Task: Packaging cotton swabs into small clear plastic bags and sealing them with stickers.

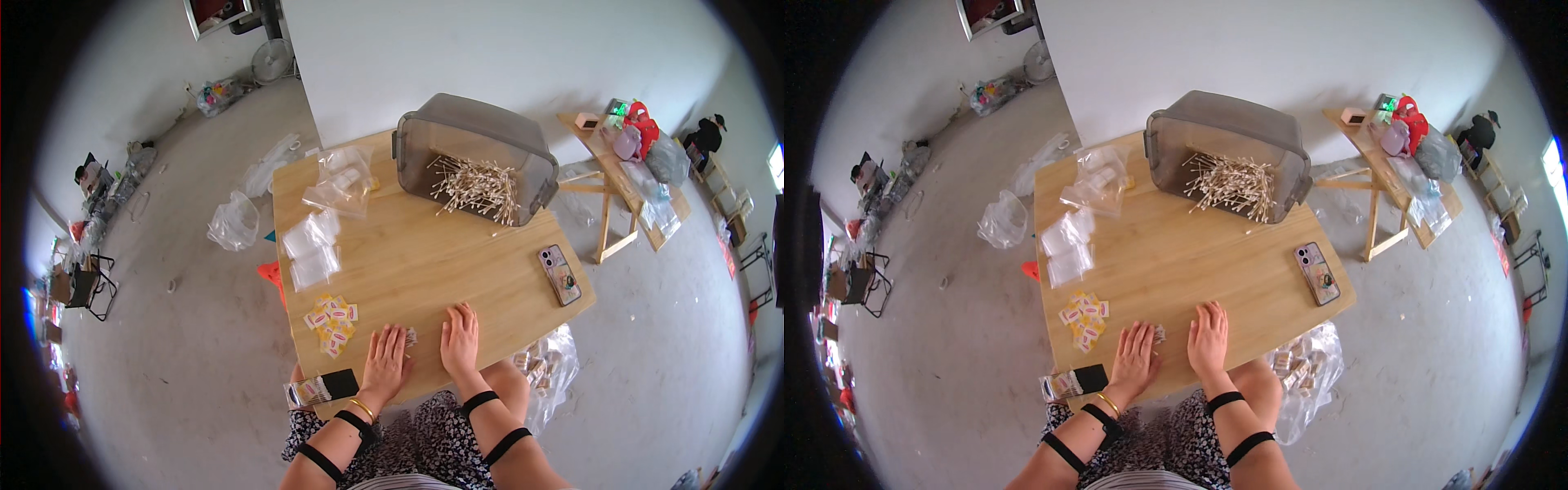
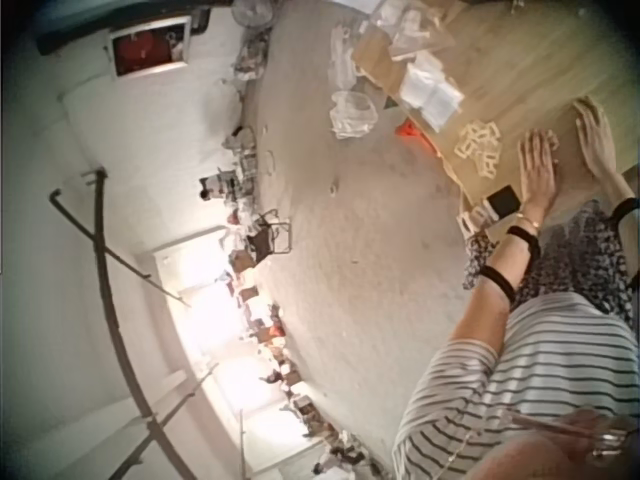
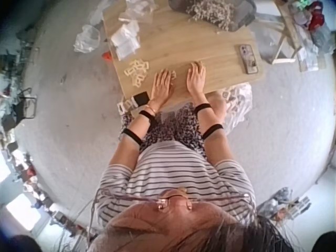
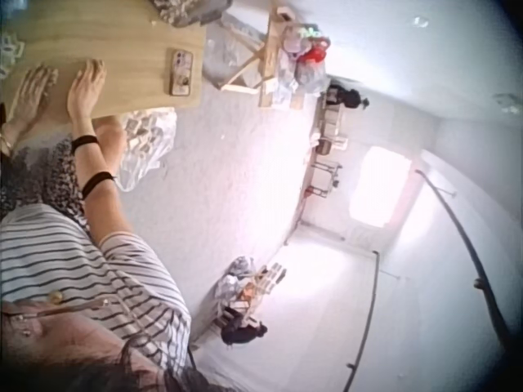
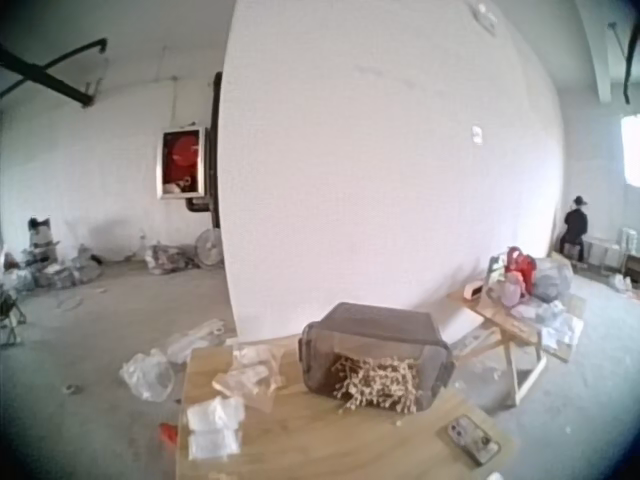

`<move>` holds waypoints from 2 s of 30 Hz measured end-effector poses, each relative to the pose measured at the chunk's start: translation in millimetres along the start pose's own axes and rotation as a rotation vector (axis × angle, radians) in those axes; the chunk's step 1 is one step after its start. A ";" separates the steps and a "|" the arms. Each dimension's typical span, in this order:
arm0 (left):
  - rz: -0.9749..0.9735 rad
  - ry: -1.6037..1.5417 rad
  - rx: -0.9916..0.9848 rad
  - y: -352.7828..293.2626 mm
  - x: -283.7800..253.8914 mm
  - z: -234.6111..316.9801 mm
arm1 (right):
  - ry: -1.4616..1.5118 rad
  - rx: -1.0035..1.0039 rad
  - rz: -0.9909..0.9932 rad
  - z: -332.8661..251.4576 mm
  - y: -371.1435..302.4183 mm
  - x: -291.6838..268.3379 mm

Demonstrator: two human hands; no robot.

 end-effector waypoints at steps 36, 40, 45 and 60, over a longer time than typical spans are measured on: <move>-0.100 -0.071 -0.154 45.2 -30.0 -7.9 | -0.150 0.012 -0.043 4.0 -3.7 6.1; -0.006 -0.160 -0.129 51.0 -35.3 -7.2 | -0.145 0.007 -0.036 2.0 -3.6 5.4; 0.108 0.035 -0.023 40.0 -1.8 2.4 | -0.164 -0.007 -0.047 2.8 -1.8 5.7; 0.026 -0.146 -0.093 65.2 -28.6 -27.6 | -0.145 -0.006 -0.023 1.8 -0.4 2.4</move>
Point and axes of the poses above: each hand's wrist, its own y-axis towards the middle knuckle, its own x-axis out of the palm, z = x × y, the point moved 5 cm from there along y, towards the middle knuckle, and after that the axes turned 8 degrees about -x, right-handed, at the moved point
